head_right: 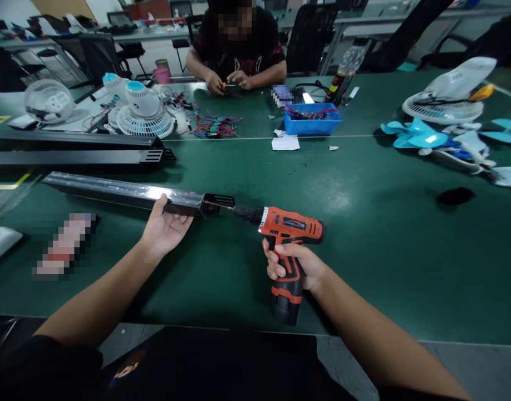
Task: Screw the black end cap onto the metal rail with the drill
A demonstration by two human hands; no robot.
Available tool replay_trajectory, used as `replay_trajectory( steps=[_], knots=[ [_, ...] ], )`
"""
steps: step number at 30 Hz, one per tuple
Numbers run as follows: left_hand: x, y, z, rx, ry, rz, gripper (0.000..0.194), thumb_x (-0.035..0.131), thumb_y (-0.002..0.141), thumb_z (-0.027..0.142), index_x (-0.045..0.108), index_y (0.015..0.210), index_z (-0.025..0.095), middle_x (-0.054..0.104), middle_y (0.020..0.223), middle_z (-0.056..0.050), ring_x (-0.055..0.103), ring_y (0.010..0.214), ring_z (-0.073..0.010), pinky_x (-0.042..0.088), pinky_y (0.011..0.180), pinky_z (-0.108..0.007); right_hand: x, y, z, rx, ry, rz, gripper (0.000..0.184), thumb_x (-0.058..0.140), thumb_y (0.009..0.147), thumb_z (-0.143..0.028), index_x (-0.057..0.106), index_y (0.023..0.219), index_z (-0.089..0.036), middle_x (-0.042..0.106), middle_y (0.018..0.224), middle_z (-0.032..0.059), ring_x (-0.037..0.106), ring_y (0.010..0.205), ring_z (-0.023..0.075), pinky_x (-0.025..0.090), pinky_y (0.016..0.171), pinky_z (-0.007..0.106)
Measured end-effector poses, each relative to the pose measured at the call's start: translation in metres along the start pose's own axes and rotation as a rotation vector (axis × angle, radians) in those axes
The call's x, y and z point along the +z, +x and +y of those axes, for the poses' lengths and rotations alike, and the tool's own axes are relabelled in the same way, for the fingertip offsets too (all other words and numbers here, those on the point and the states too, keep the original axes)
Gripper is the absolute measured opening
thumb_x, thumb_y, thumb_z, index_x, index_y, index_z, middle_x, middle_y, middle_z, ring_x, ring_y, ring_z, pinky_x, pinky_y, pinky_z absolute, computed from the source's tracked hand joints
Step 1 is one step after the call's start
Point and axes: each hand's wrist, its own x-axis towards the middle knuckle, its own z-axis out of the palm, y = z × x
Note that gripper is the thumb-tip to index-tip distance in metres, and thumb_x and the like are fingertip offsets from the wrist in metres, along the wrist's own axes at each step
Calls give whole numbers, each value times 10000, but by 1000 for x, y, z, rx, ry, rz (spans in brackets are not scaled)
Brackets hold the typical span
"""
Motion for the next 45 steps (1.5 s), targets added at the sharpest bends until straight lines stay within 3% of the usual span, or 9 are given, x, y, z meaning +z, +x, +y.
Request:
replay_trajectory(
  steps=[45],
  knots=[
    [-3,2,-1,-5,32,-23,461,721,975,391,652,1363,152,811,1120,-105,786,1022,-221,592,1032,-316,4,0,-2,11,35,3,199,782,879,-243,728,1033,-128,664,789,-17,484,464,45,535,574,255]
  ],
)
